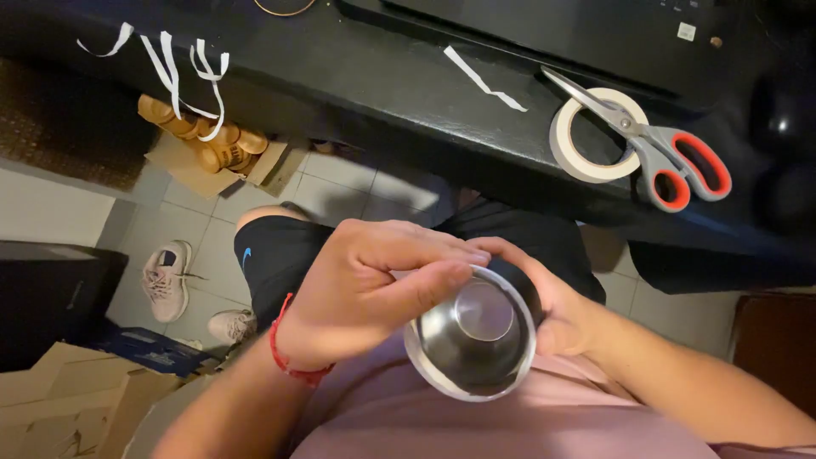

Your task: Applying white adhesive tape to the rim of a black cylindrical container at a workstation.

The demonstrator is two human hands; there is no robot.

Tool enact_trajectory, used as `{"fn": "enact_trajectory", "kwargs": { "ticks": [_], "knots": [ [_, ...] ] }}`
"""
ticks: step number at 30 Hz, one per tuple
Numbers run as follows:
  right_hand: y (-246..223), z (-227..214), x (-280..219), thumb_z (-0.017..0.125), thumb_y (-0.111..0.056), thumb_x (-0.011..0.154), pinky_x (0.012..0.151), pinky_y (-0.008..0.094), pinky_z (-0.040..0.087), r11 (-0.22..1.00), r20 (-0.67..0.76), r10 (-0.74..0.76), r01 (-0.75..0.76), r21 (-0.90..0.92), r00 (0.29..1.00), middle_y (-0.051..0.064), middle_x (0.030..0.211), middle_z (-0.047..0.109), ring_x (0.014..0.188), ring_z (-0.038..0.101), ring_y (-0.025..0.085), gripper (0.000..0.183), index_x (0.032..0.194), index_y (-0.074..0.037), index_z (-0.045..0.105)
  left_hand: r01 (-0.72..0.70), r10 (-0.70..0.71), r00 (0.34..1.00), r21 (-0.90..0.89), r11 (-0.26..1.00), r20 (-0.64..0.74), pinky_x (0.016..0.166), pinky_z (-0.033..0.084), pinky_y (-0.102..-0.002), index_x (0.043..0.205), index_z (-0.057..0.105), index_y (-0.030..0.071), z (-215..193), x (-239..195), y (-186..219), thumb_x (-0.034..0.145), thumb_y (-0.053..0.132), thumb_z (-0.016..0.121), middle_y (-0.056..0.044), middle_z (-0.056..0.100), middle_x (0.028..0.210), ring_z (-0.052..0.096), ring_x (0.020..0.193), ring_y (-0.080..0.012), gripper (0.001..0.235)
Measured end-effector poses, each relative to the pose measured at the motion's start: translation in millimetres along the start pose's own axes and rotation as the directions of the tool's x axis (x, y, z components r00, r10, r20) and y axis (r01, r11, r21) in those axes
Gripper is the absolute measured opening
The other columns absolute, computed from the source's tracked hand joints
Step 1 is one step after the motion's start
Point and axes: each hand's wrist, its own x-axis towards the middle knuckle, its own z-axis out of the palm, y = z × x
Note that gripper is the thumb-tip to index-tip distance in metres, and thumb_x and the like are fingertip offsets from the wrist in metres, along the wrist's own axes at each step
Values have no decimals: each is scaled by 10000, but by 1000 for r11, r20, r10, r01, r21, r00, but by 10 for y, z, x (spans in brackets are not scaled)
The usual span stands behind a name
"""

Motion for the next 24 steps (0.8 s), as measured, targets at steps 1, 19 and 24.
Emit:
{"fn": "enact_trajectory", "kwargs": {
  "ticks": [1, 19, 24],
  "knots": [
    [6, 10, -10, 743, -705, 828, 1060, 400, 435, 1000, -1, 0, 0, -1, 1000, 164, 1390, 491, 1267, 534, 255, 1020, 1406, 28, 331, 0, 0, 1000, 0, 1000, 1, 839, 627, -285, 984, 736, 21, 0, -6, -6, 931, 120, 644, -127, 767, 1006, 757, 972, -210, 146],
    [-5, 78, 121, 831, -669, 867, 995, 429, 501, 942, -4, 21, -18, 336, 1000, 180, 1342, 553, 1213, 582, 272, 1067, 1471, 15, 277, -49, 78, 987, -196, 979, 143, 1175, 458, -416, 1430, 450, -28, -61, -87, -106, 1016, 615, 439, -146, 588, 1383, 557, 1338, -255, 764],
    [80, 148, 121, 884, -688, 719, 1033, 428, 467, 946, -265, 26, 63, 319, 964, 193, 1349, 544, 1238, 563, 288, 1115, 1417, 1, 354, -100, 97, 995, -183, 978, -27, 1270, 319, -415, 1588, 129, 65, 112, -127, -294, 748, 466, 790, -90, 266, 1645, 425, 1462, -239, 1141]
  ]
}}
